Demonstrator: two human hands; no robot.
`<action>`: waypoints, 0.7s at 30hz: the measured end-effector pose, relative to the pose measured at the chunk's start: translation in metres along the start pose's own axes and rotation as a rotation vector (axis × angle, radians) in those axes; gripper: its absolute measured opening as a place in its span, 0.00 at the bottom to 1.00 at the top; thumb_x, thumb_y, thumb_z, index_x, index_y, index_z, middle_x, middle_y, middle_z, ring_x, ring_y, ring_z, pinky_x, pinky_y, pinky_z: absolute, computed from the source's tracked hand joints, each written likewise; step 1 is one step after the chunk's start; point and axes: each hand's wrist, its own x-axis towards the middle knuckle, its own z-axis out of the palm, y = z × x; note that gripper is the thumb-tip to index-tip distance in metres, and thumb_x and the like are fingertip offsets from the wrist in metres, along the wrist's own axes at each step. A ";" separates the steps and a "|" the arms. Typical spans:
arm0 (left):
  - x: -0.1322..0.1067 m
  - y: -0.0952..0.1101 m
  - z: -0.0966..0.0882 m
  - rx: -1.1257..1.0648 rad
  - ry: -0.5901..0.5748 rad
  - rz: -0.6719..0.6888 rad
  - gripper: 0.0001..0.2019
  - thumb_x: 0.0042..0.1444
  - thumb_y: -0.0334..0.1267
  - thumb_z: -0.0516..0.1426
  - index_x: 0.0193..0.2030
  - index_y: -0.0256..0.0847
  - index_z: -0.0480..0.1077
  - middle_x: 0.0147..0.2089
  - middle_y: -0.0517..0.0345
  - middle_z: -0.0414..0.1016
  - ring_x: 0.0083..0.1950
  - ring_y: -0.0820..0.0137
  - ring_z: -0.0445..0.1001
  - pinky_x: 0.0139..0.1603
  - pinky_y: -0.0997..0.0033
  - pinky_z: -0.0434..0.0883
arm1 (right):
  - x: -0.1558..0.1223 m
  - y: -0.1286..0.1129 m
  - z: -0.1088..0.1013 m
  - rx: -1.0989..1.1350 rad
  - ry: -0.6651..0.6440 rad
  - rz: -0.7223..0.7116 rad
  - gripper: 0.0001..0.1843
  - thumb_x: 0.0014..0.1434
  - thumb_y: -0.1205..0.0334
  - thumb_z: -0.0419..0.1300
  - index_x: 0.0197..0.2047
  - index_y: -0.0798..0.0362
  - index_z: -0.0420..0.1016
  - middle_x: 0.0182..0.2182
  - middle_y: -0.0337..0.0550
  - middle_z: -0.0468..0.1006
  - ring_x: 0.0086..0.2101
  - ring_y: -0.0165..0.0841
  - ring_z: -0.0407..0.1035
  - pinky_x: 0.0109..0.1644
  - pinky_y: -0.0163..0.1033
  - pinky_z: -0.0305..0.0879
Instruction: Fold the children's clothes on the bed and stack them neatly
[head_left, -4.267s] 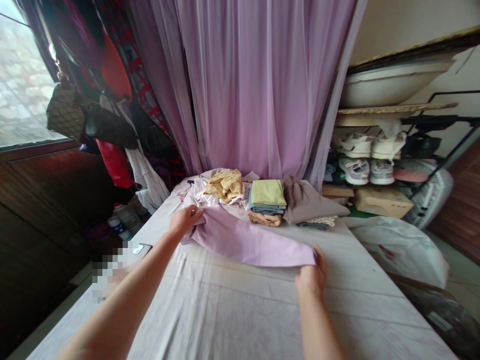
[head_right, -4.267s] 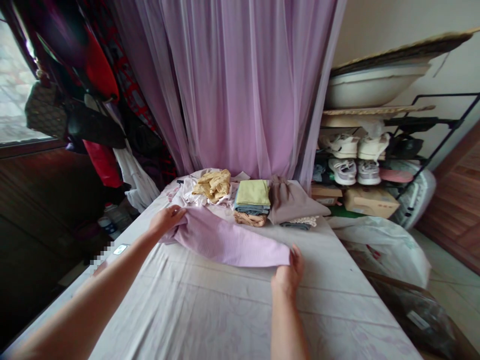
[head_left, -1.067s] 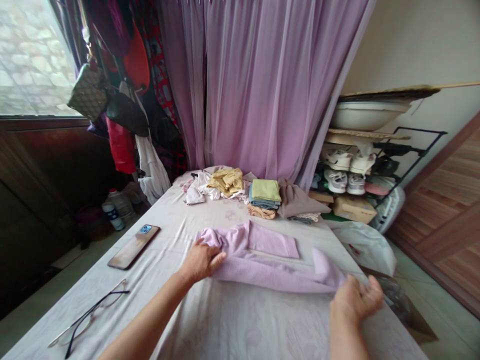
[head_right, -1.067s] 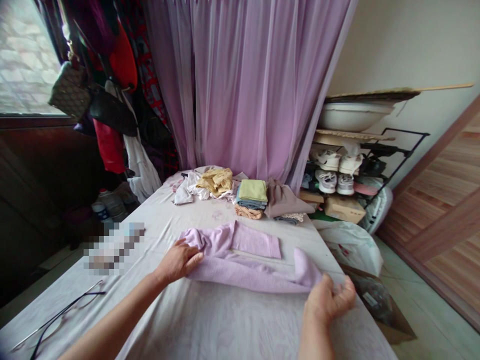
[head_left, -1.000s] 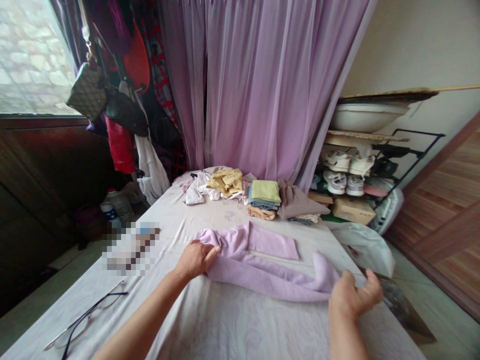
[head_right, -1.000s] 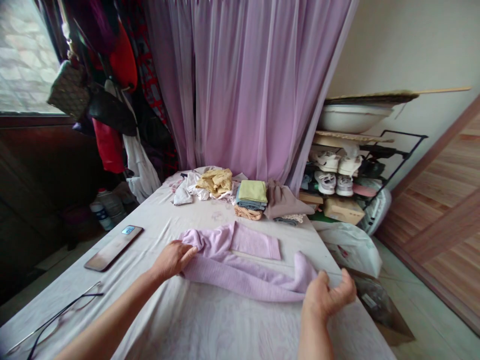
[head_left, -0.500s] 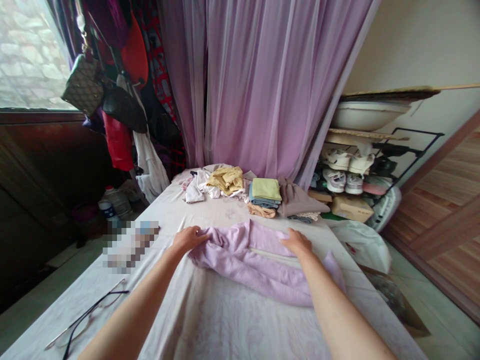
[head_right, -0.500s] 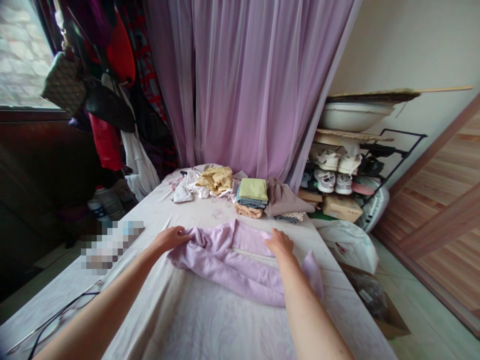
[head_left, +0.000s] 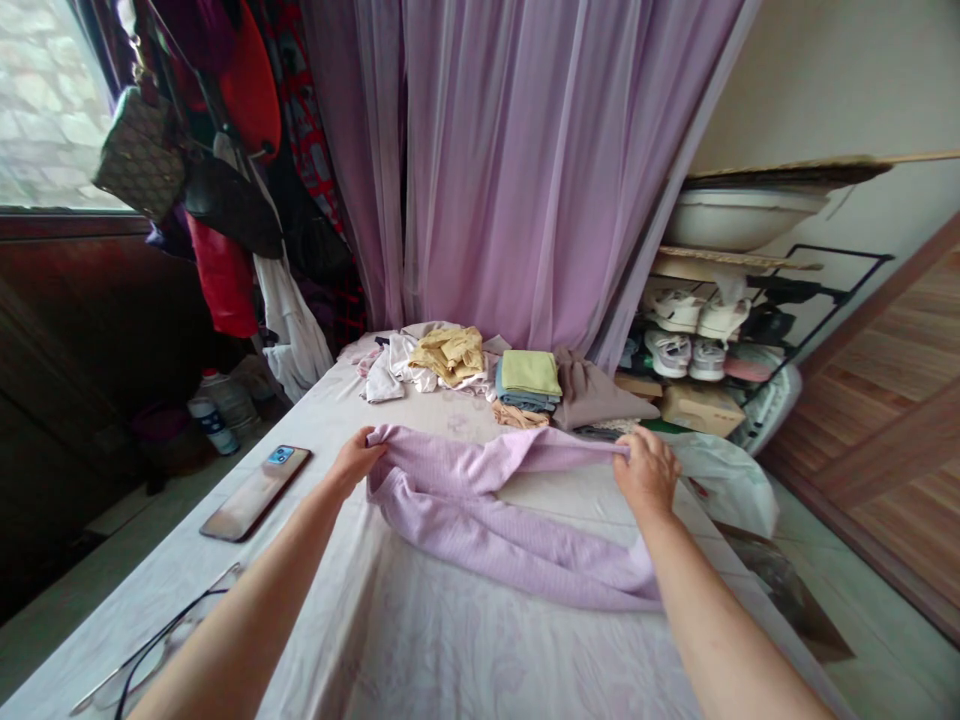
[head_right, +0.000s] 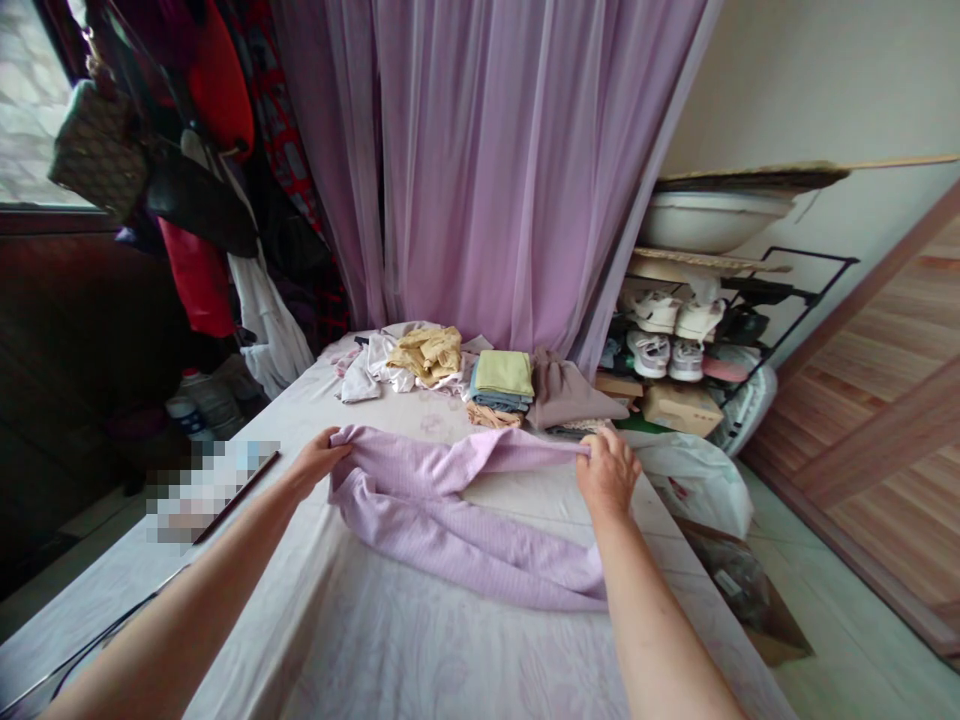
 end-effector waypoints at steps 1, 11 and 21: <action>0.000 -0.005 0.003 0.010 0.008 -0.020 0.17 0.41 0.37 0.60 0.42 0.41 0.70 0.29 0.64 0.73 0.33 0.69 0.73 0.31 0.74 0.66 | -0.008 0.005 0.002 -0.022 -0.045 0.024 0.09 0.55 0.66 0.56 0.37 0.51 0.77 0.52 0.51 0.73 0.50 0.45 0.65 0.50 0.47 0.59; -0.003 0.000 0.000 -0.453 -0.101 -0.064 0.21 0.36 0.35 0.61 0.42 0.42 0.70 0.28 0.66 0.72 0.26 0.74 0.70 0.26 0.76 0.68 | 0.005 0.022 0.004 0.179 0.093 0.157 0.18 0.51 0.72 0.49 0.39 0.56 0.77 0.48 0.54 0.72 0.50 0.42 0.67 0.52 0.43 0.62; 0.007 -0.024 0.005 -0.082 0.015 -0.043 0.36 0.49 0.39 0.64 0.66 0.41 0.61 0.45 0.54 0.76 0.42 0.67 0.77 0.42 0.71 0.73 | -0.018 0.025 0.037 0.136 -0.228 0.336 0.25 0.53 0.68 0.48 0.51 0.58 0.77 0.47 0.60 0.75 0.46 0.45 0.71 0.46 0.45 0.64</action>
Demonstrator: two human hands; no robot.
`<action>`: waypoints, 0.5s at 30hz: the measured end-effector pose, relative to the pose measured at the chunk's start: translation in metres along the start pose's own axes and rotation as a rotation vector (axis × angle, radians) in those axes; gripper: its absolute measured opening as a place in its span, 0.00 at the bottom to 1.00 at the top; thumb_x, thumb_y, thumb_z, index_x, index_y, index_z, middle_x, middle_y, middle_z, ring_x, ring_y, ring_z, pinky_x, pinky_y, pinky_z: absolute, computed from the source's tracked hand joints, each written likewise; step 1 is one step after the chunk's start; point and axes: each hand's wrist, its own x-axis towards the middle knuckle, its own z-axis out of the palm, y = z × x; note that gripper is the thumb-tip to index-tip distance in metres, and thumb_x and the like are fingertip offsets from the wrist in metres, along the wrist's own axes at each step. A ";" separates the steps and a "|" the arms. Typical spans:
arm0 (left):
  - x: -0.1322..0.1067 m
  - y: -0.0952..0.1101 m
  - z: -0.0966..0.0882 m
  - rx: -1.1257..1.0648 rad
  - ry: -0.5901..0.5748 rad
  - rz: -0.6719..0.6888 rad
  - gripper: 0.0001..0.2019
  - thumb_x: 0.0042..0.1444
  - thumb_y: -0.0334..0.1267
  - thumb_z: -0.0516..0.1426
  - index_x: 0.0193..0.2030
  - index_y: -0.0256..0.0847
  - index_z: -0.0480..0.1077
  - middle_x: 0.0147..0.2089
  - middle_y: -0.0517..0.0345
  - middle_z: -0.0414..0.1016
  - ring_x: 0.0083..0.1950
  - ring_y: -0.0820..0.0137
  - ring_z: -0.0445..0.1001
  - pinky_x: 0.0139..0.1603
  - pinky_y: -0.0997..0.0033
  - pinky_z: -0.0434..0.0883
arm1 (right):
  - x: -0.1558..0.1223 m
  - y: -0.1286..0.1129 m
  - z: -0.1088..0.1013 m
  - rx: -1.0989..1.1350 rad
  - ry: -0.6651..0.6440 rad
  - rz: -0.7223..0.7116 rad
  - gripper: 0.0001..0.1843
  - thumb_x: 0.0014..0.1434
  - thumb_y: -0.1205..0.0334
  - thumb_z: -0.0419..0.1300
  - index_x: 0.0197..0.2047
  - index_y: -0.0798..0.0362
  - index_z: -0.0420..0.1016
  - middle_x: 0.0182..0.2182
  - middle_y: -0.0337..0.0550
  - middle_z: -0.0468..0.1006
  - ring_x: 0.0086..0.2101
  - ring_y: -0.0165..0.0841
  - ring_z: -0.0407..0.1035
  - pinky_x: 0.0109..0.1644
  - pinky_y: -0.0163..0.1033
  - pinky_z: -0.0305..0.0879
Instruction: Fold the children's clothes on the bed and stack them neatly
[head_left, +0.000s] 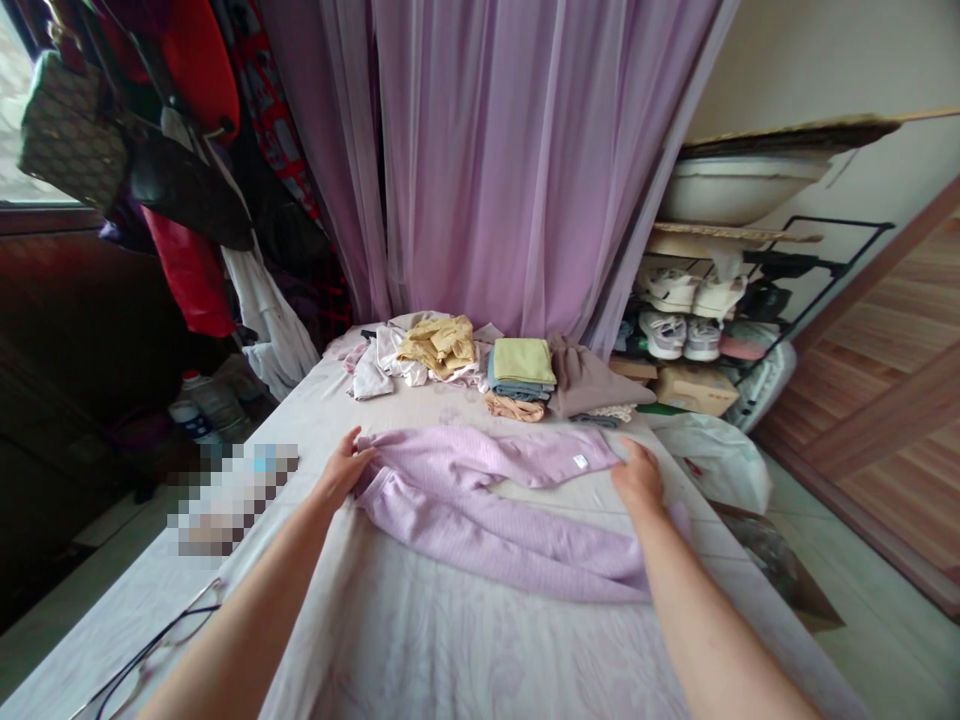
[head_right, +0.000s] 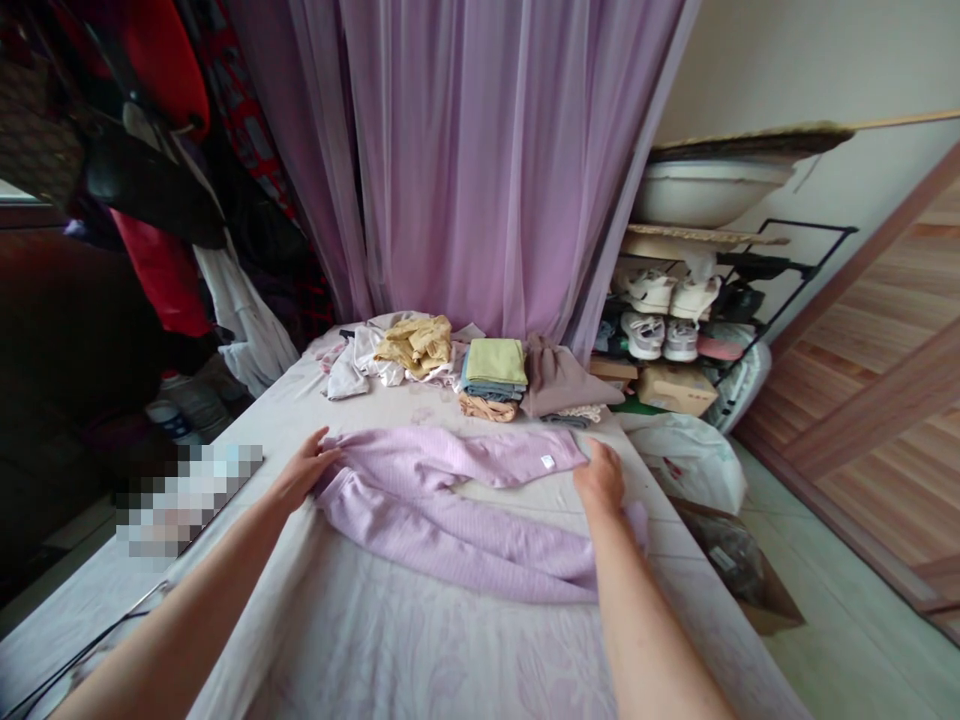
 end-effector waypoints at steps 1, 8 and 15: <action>0.000 -0.001 -0.001 -0.008 -0.012 -0.007 0.36 0.49 0.40 0.64 0.66 0.40 0.61 0.46 0.53 0.76 0.43 0.67 0.77 0.43 0.71 0.73 | 0.001 0.001 0.001 -0.008 -0.016 0.028 0.24 0.56 0.65 0.49 0.52 0.59 0.77 0.44 0.60 0.77 0.42 0.44 0.72 0.43 0.44 0.64; -0.001 -0.002 -0.001 0.016 -0.067 0.029 0.42 0.43 0.38 0.68 0.66 0.42 0.60 0.51 0.50 0.75 0.45 0.65 0.77 0.46 0.70 0.73 | 0.019 -0.018 -0.002 -0.133 -0.195 0.135 0.21 0.50 0.48 0.63 0.41 0.55 0.81 0.36 0.58 0.81 0.36 0.46 0.74 0.36 0.44 0.63; 0.003 -0.008 -0.013 0.029 -0.030 0.060 0.45 0.43 0.36 0.66 0.70 0.43 0.56 0.45 0.54 0.76 0.35 0.70 0.75 0.36 0.71 0.73 | 0.029 -0.044 -0.015 -0.217 -0.234 0.186 0.25 0.63 0.52 0.50 0.58 0.53 0.73 0.51 0.58 0.77 0.49 0.48 0.73 0.46 0.45 0.68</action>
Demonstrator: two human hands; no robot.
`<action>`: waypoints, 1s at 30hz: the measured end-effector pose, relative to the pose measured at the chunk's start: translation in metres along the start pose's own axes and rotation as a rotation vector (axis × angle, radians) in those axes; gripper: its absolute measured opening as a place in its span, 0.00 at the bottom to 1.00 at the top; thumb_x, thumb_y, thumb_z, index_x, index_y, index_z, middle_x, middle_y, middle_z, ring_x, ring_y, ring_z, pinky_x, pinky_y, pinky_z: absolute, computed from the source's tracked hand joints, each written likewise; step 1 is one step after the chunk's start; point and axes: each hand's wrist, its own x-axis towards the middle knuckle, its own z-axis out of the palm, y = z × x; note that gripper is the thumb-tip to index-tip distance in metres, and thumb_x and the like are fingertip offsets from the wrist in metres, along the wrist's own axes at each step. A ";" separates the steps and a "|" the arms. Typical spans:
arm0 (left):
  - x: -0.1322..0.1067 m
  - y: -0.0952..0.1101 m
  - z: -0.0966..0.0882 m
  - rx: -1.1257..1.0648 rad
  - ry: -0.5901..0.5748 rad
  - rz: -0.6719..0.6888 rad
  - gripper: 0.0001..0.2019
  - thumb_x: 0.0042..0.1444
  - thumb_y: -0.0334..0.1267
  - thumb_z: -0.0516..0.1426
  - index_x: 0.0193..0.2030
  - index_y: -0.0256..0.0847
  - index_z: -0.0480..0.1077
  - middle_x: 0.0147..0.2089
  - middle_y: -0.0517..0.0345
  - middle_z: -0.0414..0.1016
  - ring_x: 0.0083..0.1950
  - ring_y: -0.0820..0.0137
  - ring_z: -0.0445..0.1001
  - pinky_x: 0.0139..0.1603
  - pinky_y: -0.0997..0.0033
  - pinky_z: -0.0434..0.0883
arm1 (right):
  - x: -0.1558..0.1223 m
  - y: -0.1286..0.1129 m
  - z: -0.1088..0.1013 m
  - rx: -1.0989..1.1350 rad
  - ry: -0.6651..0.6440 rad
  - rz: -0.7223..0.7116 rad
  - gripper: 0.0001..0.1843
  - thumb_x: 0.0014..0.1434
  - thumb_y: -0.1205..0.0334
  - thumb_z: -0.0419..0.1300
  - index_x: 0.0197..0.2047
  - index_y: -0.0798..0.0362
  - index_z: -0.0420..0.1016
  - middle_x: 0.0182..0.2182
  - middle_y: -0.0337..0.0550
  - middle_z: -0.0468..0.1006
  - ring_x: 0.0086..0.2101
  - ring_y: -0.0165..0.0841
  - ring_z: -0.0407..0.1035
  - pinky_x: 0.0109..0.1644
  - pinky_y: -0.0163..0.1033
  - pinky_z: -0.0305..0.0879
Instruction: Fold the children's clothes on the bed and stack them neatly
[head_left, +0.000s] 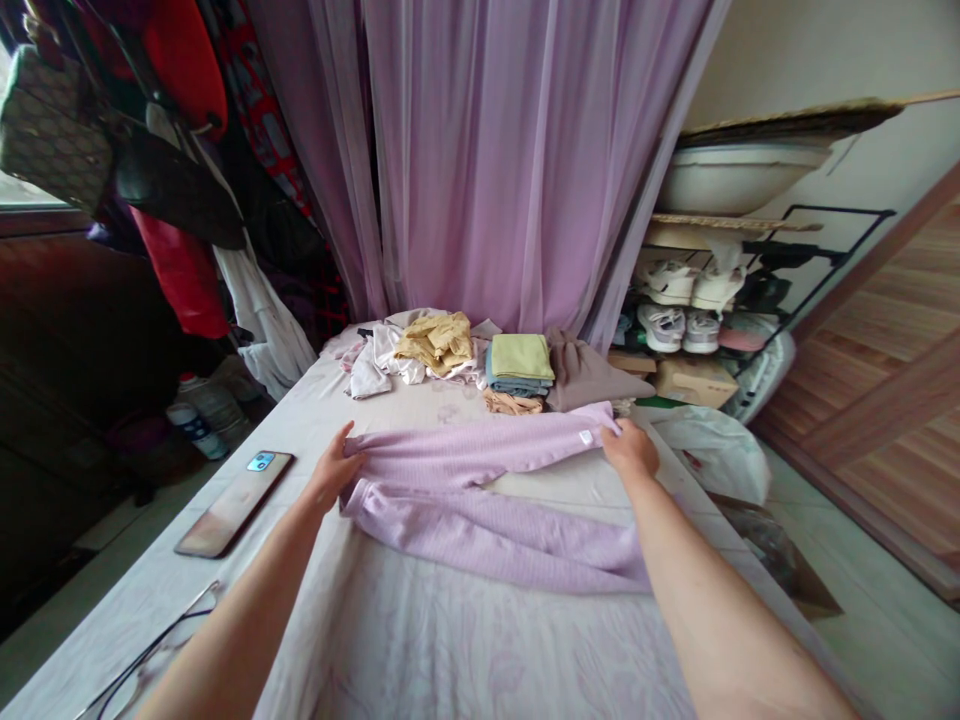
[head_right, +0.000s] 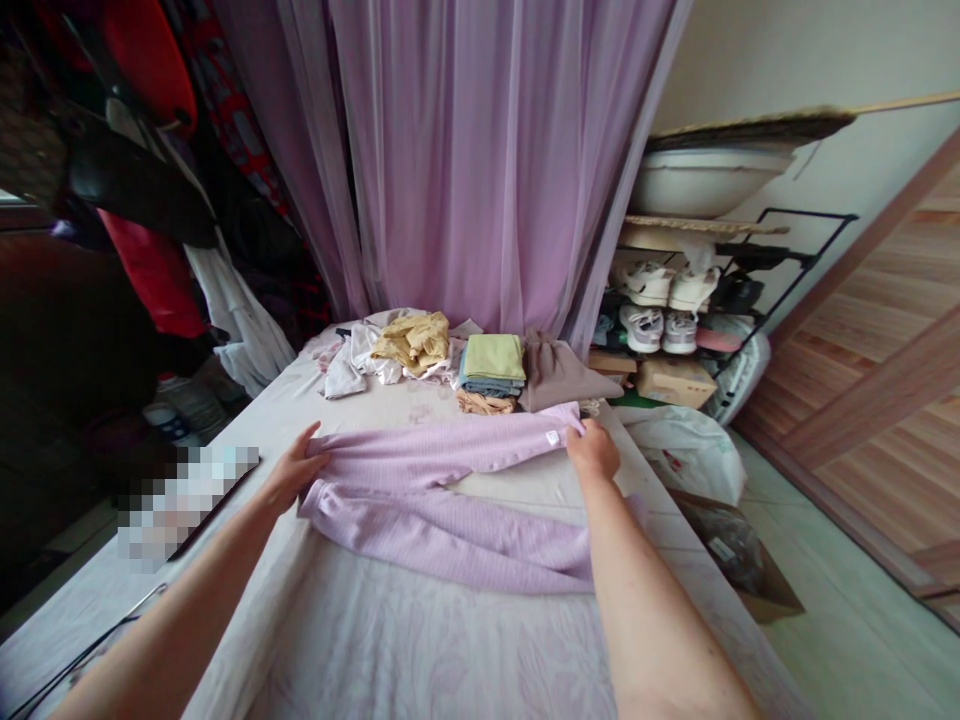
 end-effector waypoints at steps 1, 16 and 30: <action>0.001 -0.001 -0.001 0.036 0.030 0.003 0.45 0.43 0.36 0.66 0.70 0.41 0.57 0.46 0.52 0.76 0.37 0.68 0.76 0.38 0.70 0.73 | -0.002 -0.001 -0.001 -0.009 -0.020 0.003 0.26 0.63 0.52 0.51 0.60 0.55 0.70 0.52 0.60 0.76 0.50 0.49 0.72 0.47 0.46 0.68; -0.038 0.005 -0.014 0.530 -0.041 0.382 0.27 0.60 0.60 0.48 0.48 0.42 0.78 0.64 0.47 0.70 0.69 0.53 0.62 0.68 0.52 0.59 | -0.080 0.024 0.003 0.085 -0.116 -0.411 0.17 0.61 0.59 0.52 0.46 0.49 0.80 0.46 0.45 0.82 0.47 0.42 0.74 0.51 0.42 0.68; -0.074 0.011 -0.030 0.368 -0.352 0.323 0.25 0.50 0.60 0.58 0.45 0.41 0.74 0.43 0.53 0.77 0.42 0.64 0.73 0.44 0.67 0.70 | -0.084 0.097 -0.011 0.216 -0.015 0.098 0.33 0.50 0.46 0.59 0.56 0.55 0.72 0.48 0.56 0.78 0.47 0.50 0.72 0.50 0.49 0.68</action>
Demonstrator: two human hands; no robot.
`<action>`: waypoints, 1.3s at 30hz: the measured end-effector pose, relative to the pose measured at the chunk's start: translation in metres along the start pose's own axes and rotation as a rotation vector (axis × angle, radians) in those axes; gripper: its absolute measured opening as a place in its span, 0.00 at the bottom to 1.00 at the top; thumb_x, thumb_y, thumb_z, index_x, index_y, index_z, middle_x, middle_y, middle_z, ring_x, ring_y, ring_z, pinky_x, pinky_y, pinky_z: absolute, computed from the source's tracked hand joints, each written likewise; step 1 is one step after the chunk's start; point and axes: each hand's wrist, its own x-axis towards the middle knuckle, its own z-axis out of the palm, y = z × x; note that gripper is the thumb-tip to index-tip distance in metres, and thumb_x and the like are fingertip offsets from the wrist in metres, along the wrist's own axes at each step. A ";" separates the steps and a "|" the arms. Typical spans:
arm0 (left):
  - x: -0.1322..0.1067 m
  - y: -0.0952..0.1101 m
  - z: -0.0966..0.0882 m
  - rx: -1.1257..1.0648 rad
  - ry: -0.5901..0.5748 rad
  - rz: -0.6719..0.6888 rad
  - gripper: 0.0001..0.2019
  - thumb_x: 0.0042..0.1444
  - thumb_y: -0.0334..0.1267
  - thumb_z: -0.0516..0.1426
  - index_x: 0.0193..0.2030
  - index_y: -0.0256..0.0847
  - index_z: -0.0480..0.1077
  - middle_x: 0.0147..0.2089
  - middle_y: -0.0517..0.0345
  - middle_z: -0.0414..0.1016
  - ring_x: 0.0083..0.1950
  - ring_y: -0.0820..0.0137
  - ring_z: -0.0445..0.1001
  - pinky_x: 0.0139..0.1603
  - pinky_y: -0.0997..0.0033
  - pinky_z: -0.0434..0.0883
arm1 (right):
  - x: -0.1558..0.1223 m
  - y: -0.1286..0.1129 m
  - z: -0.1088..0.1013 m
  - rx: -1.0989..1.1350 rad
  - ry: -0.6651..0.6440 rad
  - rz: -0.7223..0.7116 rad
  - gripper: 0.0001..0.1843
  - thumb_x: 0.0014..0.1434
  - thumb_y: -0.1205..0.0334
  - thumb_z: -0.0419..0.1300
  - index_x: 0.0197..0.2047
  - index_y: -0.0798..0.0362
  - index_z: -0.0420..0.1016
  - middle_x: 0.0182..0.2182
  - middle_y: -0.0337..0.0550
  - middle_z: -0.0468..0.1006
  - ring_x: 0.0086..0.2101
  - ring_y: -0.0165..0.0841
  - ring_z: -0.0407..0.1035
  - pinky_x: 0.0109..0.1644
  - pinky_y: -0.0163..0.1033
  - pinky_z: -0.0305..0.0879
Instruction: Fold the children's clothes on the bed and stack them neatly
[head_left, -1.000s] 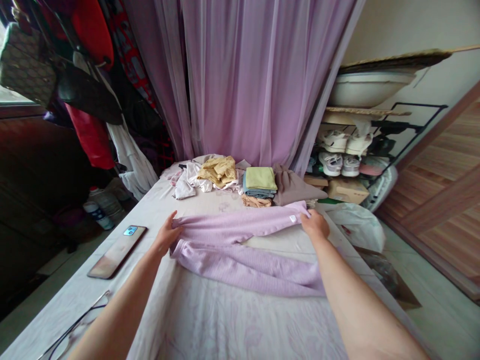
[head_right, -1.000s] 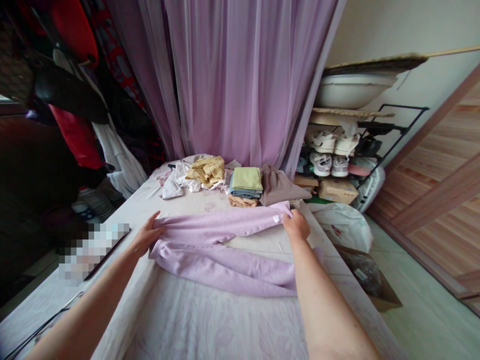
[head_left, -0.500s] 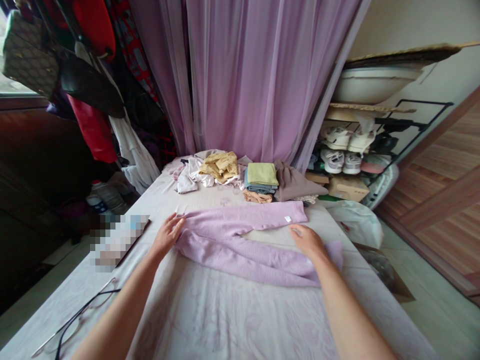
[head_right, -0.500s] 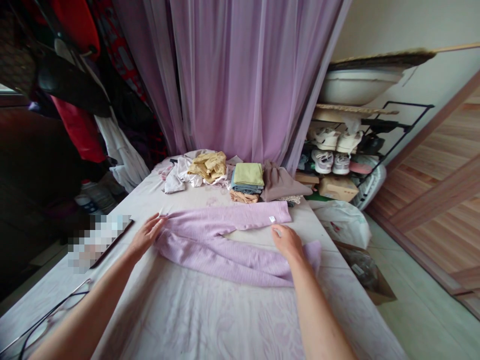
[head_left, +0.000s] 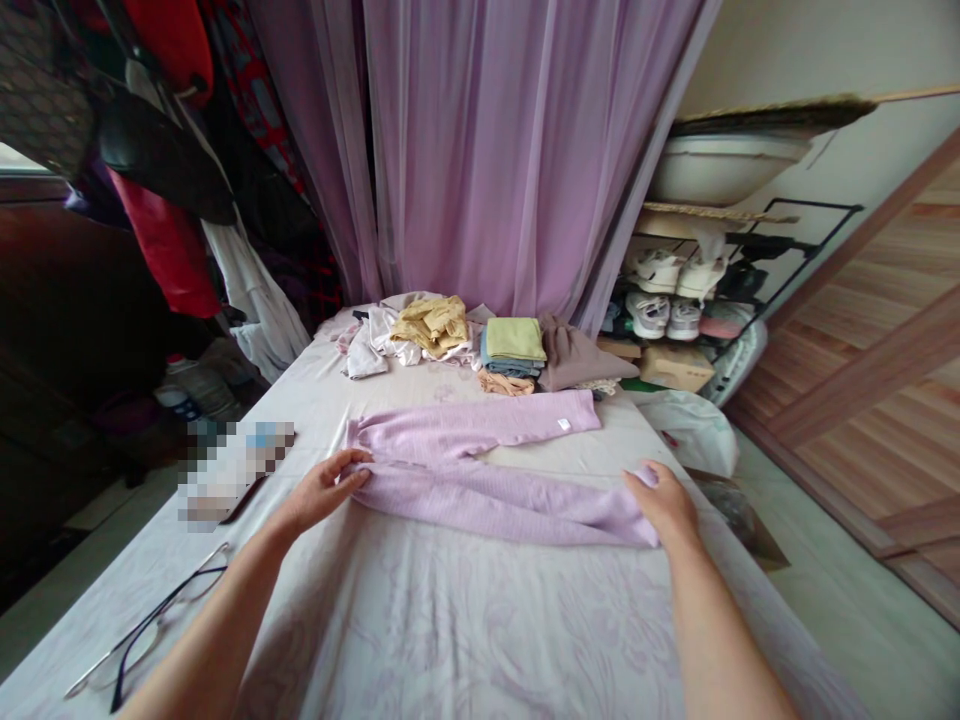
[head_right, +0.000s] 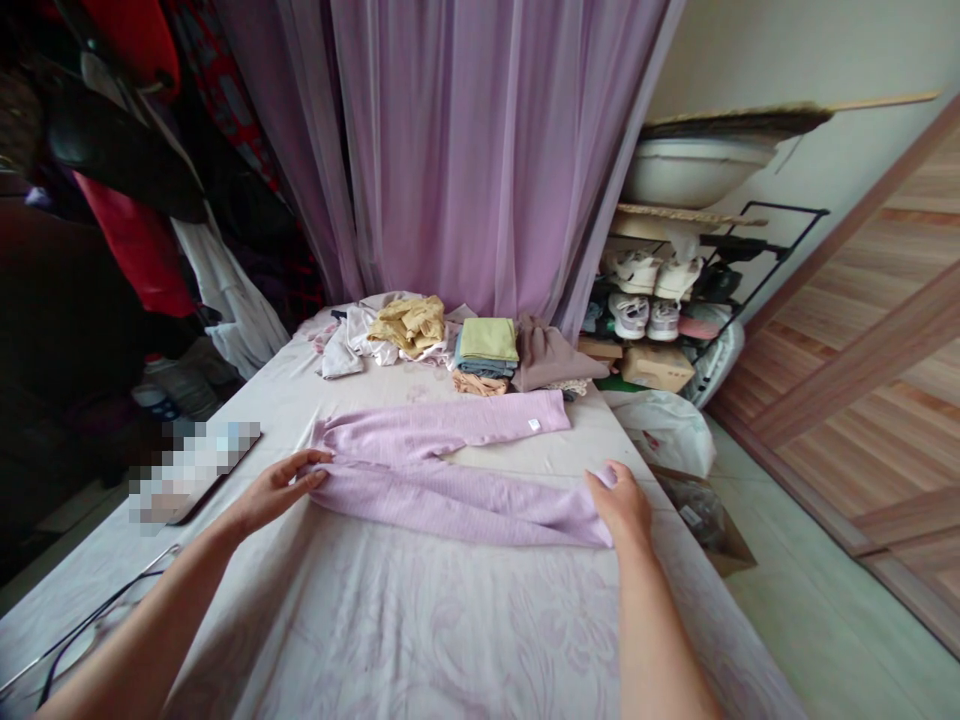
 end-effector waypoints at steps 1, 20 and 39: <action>-0.003 0.001 -0.004 -0.045 -0.030 -0.014 0.25 0.51 0.59 0.58 0.45 0.41 0.74 0.40 0.55 0.77 0.39 0.66 0.72 0.42 0.69 0.70 | 0.000 0.000 -0.001 0.066 0.019 -0.014 0.31 0.48 0.47 0.59 0.53 0.54 0.74 0.45 0.54 0.79 0.45 0.48 0.73 0.48 0.47 0.68; -0.007 -0.001 -0.026 0.067 -0.051 -0.133 0.29 0.48 0.63 0.55 0.43 0.40 0.75 0.28 0.59 0.73 0.30 0.68 0.69 0.29 0.73 0.64 | 0.022 0.026 -0.051 -0.001 -0.136 -0.062 0.24 0.44 0.47 0.67 0.41 0.53 0.80 0.41 0.51 0.83 0.42 0.47 0.77 0.46 0.46 0.72; 0.036 0.018 -0.005 0.781 0.153 -0.184 0.25 0.62 0.53 0.46 0.54 0.41 0.74 0.57 0.44 0.76 0.54 0.53 0.75 0.54 0.59 0.68 | 0.059 -0.068 0.014 -0.244 -0.079 -0.316 0.30 0.60 0.48 0.52 0.56 0.62 0.73 0.49 0.68 0.77 0.47 0.50 0.73 0.47 0.50 0.66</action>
